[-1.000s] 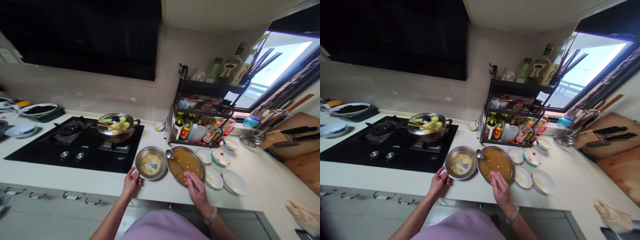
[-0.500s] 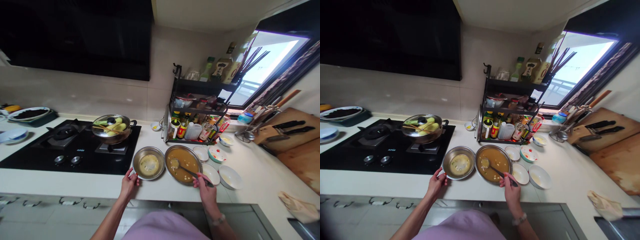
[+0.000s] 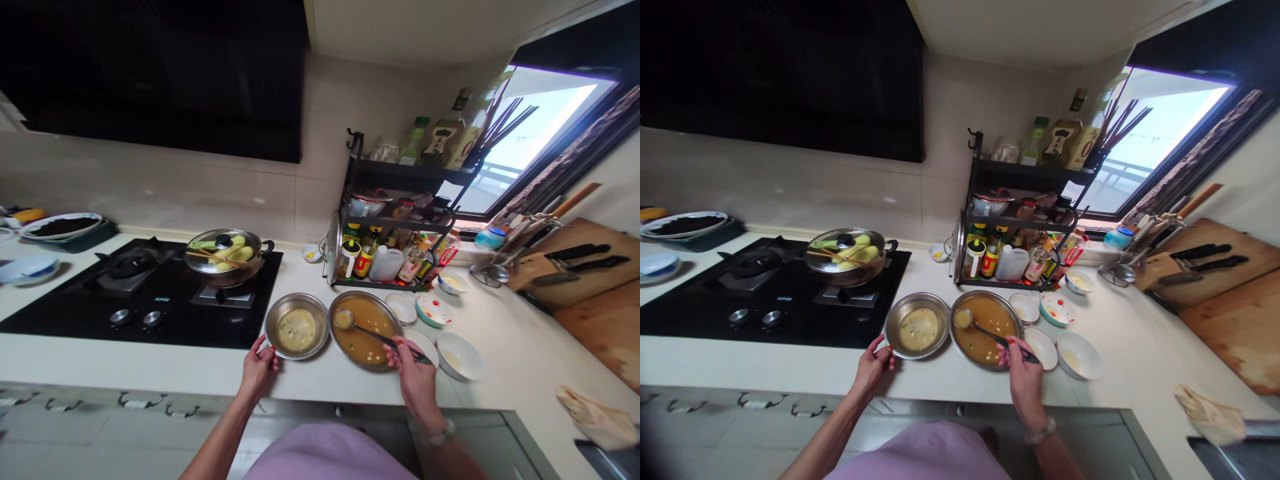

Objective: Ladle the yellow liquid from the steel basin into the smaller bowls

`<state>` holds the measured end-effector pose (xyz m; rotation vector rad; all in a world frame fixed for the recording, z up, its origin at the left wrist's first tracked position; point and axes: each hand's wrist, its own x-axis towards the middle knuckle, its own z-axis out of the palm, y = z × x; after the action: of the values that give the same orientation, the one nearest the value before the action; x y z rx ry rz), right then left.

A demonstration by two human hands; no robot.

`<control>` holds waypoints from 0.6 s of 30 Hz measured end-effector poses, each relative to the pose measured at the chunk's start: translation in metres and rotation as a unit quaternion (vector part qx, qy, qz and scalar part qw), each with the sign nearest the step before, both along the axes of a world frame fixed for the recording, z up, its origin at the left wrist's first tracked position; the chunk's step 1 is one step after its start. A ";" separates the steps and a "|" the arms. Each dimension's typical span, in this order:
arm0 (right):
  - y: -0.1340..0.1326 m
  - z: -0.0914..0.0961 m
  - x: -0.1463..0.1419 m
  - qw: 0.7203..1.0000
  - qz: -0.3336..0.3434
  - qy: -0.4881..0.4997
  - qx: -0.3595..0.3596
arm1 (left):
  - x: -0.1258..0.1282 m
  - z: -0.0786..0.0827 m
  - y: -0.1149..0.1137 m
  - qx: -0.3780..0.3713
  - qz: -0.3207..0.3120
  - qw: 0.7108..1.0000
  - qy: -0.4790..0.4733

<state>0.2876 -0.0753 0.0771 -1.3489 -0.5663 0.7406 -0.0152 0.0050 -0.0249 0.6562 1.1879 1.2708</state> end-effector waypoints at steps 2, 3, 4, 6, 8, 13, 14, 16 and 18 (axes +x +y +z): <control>0.004 0.003 -0.008 1.000 0.024 -0.007 0.005 | 0.000 -0.001 0.000 0.002 0.000 1.000 0.002; 0.007 0.003 -0.012 0.999 0.037 -0.016 0.008 | 0.000 -0.001 0.000 0.003 0.000 1.000 0.003; 0.009 0.003 -0.017 0.998 0.051 -0.031 0.010 | 0.000 -0.001 0.000 0.004 0.000 1.000 0.004; 0.012 0.002 -0.026 0.994 0.081 -0.068 0.015 | 0.001 0.000 0.000 0.004 -0.001 1.000 0.007; 0.013 0.000 -0.035 0.987 0.111 -0.112 0.031 | 0.001 0.001 0.000 -0.002 0.000 1.000 0.010; 0.006 -0.004 -0.046 0.931 0.211 -0.281 0.101 | 0.001 0.003 0.000 -0.006 0.001 1.000 0.008; 0.003 -0.004 -0.045 0.910 0.232 -0.323 0.120 | 0.001 0.003 0.000 -0.004 0.001 1.000 0.008; 0.000 -0.004 -0.042 0.871 0.252 -0.395 0.150 | 0.000 0.001 0.000 0.001 -0.001 1.000 0.009; -0.002 -0.007 -0.034 0.859 0.238 -0.426 0.156 | 0.000 0.000 0.000 0.004 -0.004 1.000 0.009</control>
<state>0.2531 -0.0770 0.0705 -1.1887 -1.7035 0.3652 -0.0154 0.0053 -0.0252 0.6790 1.1942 1.2660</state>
